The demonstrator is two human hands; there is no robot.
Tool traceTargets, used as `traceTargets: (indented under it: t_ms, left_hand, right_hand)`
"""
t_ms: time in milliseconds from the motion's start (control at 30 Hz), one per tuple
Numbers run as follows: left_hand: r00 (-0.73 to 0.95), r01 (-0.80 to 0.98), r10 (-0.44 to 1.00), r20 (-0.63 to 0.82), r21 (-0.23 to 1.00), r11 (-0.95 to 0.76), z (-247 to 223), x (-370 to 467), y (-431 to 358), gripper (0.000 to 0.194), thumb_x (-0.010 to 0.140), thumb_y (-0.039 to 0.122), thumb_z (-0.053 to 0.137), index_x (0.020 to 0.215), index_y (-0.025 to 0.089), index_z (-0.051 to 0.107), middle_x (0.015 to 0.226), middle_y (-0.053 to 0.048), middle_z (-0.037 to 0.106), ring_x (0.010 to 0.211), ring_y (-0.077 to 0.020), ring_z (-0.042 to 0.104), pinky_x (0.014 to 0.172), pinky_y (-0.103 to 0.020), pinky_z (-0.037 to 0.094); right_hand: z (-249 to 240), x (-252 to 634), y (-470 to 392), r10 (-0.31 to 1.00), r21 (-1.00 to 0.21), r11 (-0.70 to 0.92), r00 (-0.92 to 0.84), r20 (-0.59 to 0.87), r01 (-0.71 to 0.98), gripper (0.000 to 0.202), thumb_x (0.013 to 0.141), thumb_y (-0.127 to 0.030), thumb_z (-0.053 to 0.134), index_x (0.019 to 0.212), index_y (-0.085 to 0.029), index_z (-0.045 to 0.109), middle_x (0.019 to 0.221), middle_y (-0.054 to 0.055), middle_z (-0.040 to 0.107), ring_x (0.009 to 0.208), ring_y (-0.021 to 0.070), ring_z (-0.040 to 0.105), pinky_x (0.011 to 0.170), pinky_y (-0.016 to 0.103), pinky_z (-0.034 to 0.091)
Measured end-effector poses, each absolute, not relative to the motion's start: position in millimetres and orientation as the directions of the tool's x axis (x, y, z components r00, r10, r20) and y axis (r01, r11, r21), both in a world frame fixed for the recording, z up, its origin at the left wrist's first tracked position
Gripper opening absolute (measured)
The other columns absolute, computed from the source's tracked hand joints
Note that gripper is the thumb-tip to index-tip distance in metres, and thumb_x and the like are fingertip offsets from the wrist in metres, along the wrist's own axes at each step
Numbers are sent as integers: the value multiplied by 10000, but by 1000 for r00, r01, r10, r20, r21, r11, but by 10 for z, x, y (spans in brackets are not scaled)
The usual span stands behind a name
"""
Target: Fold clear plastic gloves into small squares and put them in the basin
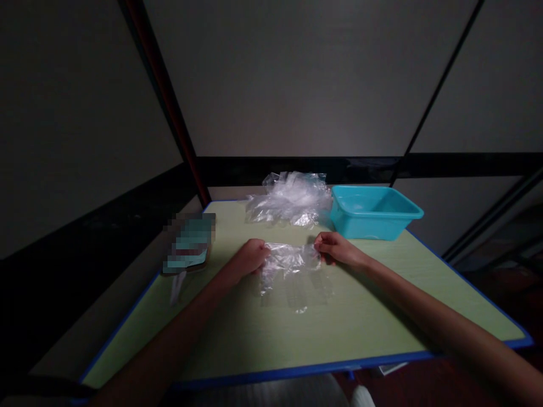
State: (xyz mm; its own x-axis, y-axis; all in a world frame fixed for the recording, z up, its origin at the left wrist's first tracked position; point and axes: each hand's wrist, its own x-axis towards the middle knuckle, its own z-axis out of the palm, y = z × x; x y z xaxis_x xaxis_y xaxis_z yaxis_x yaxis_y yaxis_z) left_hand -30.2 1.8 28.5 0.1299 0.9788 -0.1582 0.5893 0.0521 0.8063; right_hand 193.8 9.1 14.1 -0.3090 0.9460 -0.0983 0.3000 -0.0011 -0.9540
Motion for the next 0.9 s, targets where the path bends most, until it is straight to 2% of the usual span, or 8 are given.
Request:
traceTargets:
  t_ms: [200,367,533,600,667,767,900]
  left_hand:
    - [137,598,990,-26,799,-62,227,-344,194,206,577,212,494,392,160,420,383,62,387,418,-87,373,421,-205,236]
    - [70,561,993,94,819,-117,88,-360,319,119,579,246,496,497,159,494,496,35,486,534,-126,468,510,-221,338]
    - [-10,515,973,229,835,-191,-31,-353,329,56,605,218,457,629,175,484,605,16,535,608,-137,522,591,-236,408]
    - [-9,490,967,256,844,-219,-36,-352,301,91,639,244,443,666,171,490,637,-1,563,635,-142,549,615,-244,433]
    - [31,464,959,283,845,-264,-18,-351,259,159,686,269,416,731,156,520,712,-29,608,700,-150,580,673,-256,451]
    - [220,510,905,365,748,-426,25,-342,183,284,760,270,365,891,123,570,940,-84,631,910,-164,569,839,-286,415]
    - [541,631,763,354,428,-647,47,-286,65,397,821,240,323,1160,99,472,1235,-105,481,1161,-161,405,1000,-310,272]
  right_hand:
    - [127,1939,145,960,-919,43,-272,-71,392,136,711,-221,483,597,-161,439,384,-60,439,286,39,335,286,149,243]
    - [64,1974,203,975,-872,140,-220,39,468,134,706,-252,470,607,-163,457,409,-52,438,326,61,363,326,176,277]
    - [24,2017,191,955,-787,294,-126,270,543,90,707,-218,473,749,-152,519,683,20,561,604,125,505,547,236,409]
    - [49,2018,130,920,-733,388,-179,350,560,160,757,-239,436,842,-145,535,796,54,590,718,161,538,625,275,436]
    - [89,2008,58,861,-665,509,-320,396,547,251,819,-259,369,971,-145,534,970,85,593,883,188,544,747,324,441]
    - [130,1972,-22,753,-529,650,-555,353,546,381,869,-283,302,1211,-159,415,1247,96,456,1147,202,404,959,397,305]
    - [99,1899,-53,682,-344,719,-708,184,604,505,887,-361,252,1332,-124,229,1372,106,261,1262,205,212,1033,418,169]
